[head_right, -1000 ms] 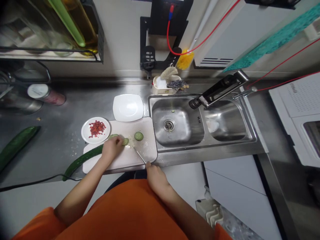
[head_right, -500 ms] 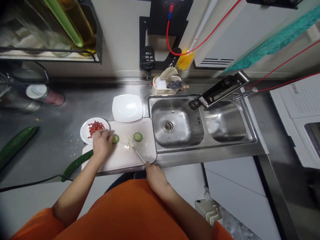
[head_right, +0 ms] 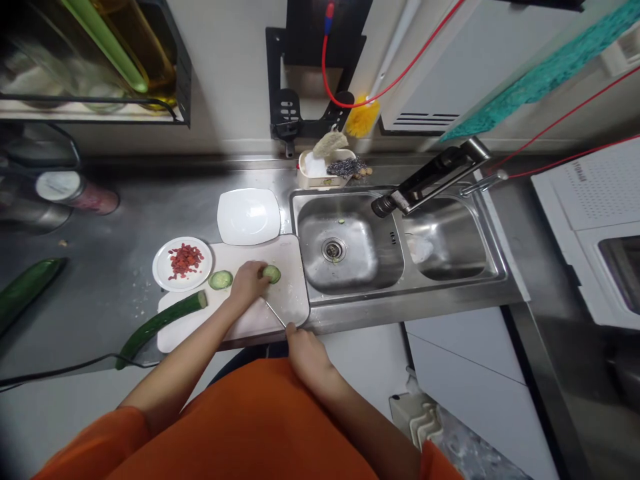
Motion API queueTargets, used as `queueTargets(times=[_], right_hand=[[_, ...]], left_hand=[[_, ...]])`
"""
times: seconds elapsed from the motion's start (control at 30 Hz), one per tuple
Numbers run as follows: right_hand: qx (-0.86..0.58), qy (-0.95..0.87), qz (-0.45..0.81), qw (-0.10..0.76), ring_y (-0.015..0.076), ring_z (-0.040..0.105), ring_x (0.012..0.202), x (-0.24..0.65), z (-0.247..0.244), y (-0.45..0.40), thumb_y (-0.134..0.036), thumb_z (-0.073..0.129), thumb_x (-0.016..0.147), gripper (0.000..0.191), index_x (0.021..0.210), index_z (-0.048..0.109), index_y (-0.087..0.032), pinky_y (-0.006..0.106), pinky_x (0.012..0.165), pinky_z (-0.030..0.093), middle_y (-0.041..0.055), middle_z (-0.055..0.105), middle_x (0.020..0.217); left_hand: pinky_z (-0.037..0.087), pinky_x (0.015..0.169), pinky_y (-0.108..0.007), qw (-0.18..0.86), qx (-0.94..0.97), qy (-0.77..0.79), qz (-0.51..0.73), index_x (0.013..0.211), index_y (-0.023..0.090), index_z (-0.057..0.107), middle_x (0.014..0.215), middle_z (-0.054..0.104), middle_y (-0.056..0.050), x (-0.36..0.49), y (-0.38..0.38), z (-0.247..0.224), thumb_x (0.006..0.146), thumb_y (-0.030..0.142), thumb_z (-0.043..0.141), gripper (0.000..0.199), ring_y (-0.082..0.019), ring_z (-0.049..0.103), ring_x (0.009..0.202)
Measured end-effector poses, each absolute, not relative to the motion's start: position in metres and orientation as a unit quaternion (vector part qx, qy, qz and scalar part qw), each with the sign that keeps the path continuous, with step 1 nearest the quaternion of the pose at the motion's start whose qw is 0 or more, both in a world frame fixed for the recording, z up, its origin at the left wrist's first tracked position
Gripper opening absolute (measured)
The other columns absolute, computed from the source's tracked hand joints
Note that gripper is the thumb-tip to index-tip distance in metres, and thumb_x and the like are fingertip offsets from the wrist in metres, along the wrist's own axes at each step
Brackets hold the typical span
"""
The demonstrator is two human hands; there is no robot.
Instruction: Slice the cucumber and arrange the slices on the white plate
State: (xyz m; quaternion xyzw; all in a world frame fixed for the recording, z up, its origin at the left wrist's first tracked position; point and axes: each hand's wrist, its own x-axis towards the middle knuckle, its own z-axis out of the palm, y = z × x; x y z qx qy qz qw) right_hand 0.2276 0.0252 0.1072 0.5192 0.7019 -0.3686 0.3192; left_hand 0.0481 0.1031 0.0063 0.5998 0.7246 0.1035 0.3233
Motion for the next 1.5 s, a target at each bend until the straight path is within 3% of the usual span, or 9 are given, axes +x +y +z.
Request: queueTargets(times=[0.23, 0.33, 0.43, 0.57, 0.73, 1.5], right_hand=[[0.524, 0.705, -0.359, 0.315, 0.0246, 0.066, 0.089, 0.228, 0.109, 0.027, 0.001, 0.034, 0.081, 0.042, 0.115, 0.052, -0.014, 0.028, 0.069, 0.045, 0.0133, 0.069, 0.091], [0.523, 0.707, -0.36, 0.312, 0.0257, 0.067, 0.089, 0.228, 0.11, 0.027, 0.002, 0.033, 0.08, 0.042, 0.115, 0.052, -0.014, 0.028, 0.068, 0.045, 0.0138, 0.069, 0.09], [0.522, 0.71, -0.359, 0.308, 0.0265, 0.066, 0.089, 0.228, 0.11, 0.028, 0.003, 0.033, 0.078, 0.043, 0.113, 0.052, -0.012, 0.03, 0.068, 0.045, 0.0149, 0.069, 0.092], [0.525, 0.704, -0.357, 0.317, 0.0253, 0.066, 0.09, 0.227, 0.11, 0.03, 0.002, 0.033, 0.079, 0.042, 0.112, 0.053, -0.013, 0.029, 0.069, 0.044, 0.0147, 0.069, 0.093], [0.534, 0.697, -0.347, 0.329, 0.025, 0.065, 0.091, 0.224, 0.113, 0.033, 0.002, 0.033, 0.079, 0.044, 0.116, 0.051, -0.013, 0.027, 0.068, 0.043, 0.0141, 0.069, 0.093], [0.547, 0.714, -0.34, 0.275, 0.0251, 0.064, 0.1, 0.179, 0.104, 0.037, -0.003, 0.032, 0.086, 0.036, 0.117, 0.047, -0.013, 0.031, 0.074, 0.049, 0.0165, 0.067, 0.098]], left_hand=[[0.041, 0.067, -0.027, 0.336, 0.56, 0.741, 0.156, 0.083, 0.019, 0.061, 0.076, 0.061, -0.001, 0.042, 0.096, 0.017, 0.078, 0.024, 0.057, 0.009, -0.015, 0.055, 0.069], [0.041, 0.063, -0.027, 0.327, 0.538, 0.758, 0.171, 0.091, 0.018, 0.062, 0.07, 0.061, 0.0, 0.032, 0.083, 0.018, 0.08, 0.026, 0.054, 0.015, -0.015, 0.056, 0.065], [0.045, 0.071, -0.028, 0.297, 0.539, 0.768, 0.177, 0.11, 0.018, 0.061, 0.081, 0.067, -0.004, 0.022, 0.066, 0.015, 0.082, 0.023, 0.051, 0.03, -0.017, 0.061, 0.074], [0.046, 0.083, -0.032, 0.275, 0.579, 0.751, 0.158, 0.111, 0.018, 0.063, 0.098, 0.067, -0.009, 0.015, 0.046, 0.008, 0.084, 0.024, 0.05, 0.03, -0.021, 0.061, 0.091], [0.049, 0.08, -0.031, 0.287, 0.623, 0.712, 0.15, 0.118, 0.018, 0.058, 0.099, 0.061, -0.008, 0.012, 0.037, 0.001, 0.078, 0.024, 0.061, 0.04, -0.019, 0.059, 0.083], [0.048, 0.087, -0.034, 0.273, 0.581, 0.741, 0.197, 0.112, 0.018, 0.059, 0.099, 0.062, -0.009, 0.019, 0.036, -0.001, 0.081, 0.023, 0.056, 0.032, -0.022, 0.058, 0.094]])
